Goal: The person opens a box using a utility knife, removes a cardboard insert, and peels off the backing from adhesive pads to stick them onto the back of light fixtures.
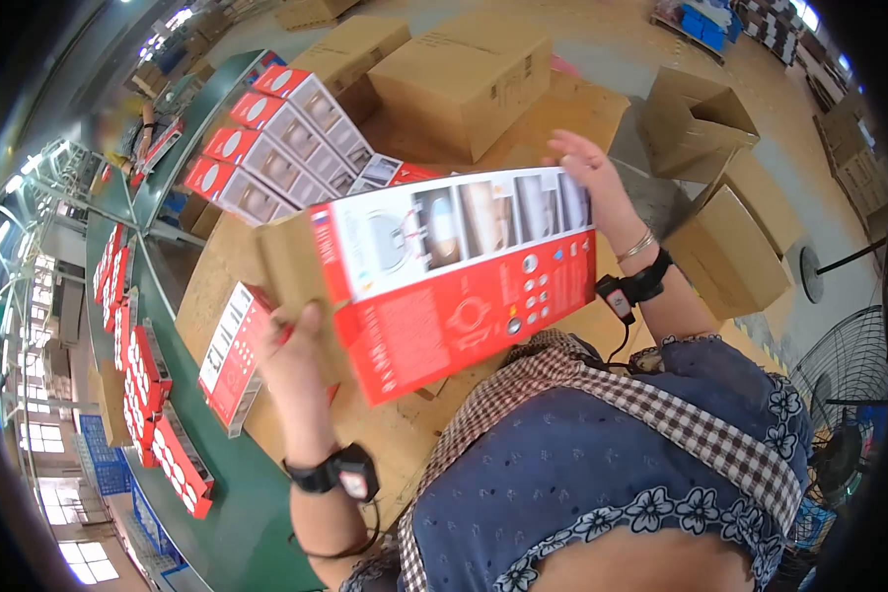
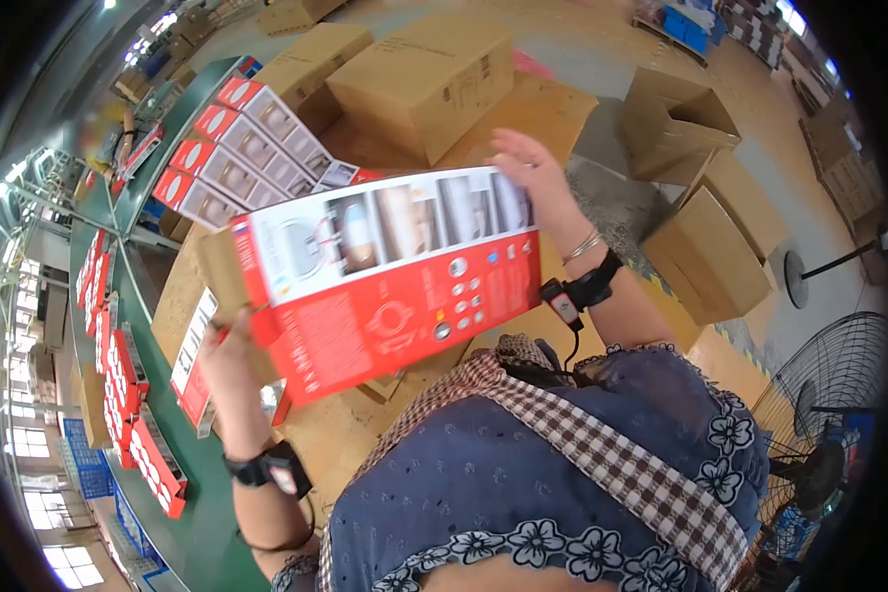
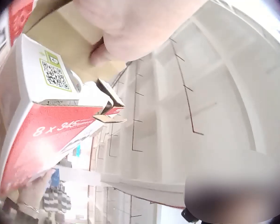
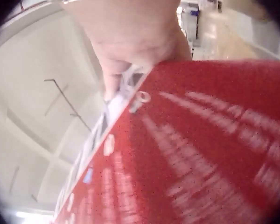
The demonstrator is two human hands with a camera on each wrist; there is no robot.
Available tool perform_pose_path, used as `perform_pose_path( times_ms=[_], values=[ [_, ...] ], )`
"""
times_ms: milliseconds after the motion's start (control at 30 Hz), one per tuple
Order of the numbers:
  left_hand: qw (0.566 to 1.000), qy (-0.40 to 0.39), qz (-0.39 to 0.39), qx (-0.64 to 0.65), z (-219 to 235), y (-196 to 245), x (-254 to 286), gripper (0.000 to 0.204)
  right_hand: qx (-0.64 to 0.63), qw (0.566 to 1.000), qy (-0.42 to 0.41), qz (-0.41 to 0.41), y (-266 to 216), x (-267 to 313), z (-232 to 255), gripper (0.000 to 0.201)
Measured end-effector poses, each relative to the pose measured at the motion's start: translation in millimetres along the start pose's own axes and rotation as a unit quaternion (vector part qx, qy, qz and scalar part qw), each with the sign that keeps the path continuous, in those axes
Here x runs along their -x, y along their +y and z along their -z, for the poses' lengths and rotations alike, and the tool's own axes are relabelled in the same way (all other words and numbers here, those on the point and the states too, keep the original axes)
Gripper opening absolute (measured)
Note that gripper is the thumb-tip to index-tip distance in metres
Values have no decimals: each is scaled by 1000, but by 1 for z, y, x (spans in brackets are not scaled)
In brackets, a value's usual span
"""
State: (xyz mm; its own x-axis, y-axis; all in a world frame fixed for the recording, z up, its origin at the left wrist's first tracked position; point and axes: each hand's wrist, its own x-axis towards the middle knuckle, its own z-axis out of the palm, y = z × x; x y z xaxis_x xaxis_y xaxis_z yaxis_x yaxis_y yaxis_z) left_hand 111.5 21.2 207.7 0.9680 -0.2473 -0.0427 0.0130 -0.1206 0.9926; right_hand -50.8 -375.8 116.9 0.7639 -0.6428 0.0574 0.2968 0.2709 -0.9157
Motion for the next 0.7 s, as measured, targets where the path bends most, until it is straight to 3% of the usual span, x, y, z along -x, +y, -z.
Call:
perform_pose_path(
  times_ms=[33, 100, 133, 200, 367, 467, 500, 533, 567, 600, 633, 667, 700],
  values=[
    [999, 4, 32, 37, -30, 0, -2, 10, 5, 1000, 5, 1, -1, -4, 19, 55],
    [989, -58, 63, 119, -75, -37, -26, 13, -34, 987, 88, -133, 4, -13, 64, 50],
    [983, -72, 120, 122, -96, -43, -38, 15, -31, 986, 93, -133, 7, -13, 79, 50],
    [976, -90, 118, 159, -132, -69, -57, 14, -24, 987, -21, -157, 7, -10, 105, 58],
    [942, -107, 238, 213, -215, -101, -79, 12, 92, 994, 66, -3, -1, -10, 178, 60],
    [922, -68, 260, 277, -254, -100, -73, 10, 11, 993, 118, -20, -22, -18, 194, 63],
    [926, -55, 259, 271, -271, -116, -77, 9, 54, 977, 200, -51, -24, -26, 187, 73],
    [925, -56, 261, 270, -284, -120, -77, 9, 55, 976, 203, -53, -15, -33, 192, 73],
    [921, -20, 298, 249, -295, -123, -75, 10, 226, 943, 237, -67, 2, -40, 196, 78],
    [915, 17, 333, 229, -306, -128, -75, 11, 390, 879, 261, -79, 21, -48, 202, 83],
    [926, 29, 290, 241, -326, -172, -84, 14, 413, 862, 288, -57, 46, -50, 201, 88],
    [925, 30, 295, 239, -334, -181, -86, 14, 414, 861, 287, -62, 56, -44, 177, 88],
    [934, 30, 296, 199, -342, -185, -90, 14, 284, 899, 308, -126, 61, -41, 140, 84]
  ],
)
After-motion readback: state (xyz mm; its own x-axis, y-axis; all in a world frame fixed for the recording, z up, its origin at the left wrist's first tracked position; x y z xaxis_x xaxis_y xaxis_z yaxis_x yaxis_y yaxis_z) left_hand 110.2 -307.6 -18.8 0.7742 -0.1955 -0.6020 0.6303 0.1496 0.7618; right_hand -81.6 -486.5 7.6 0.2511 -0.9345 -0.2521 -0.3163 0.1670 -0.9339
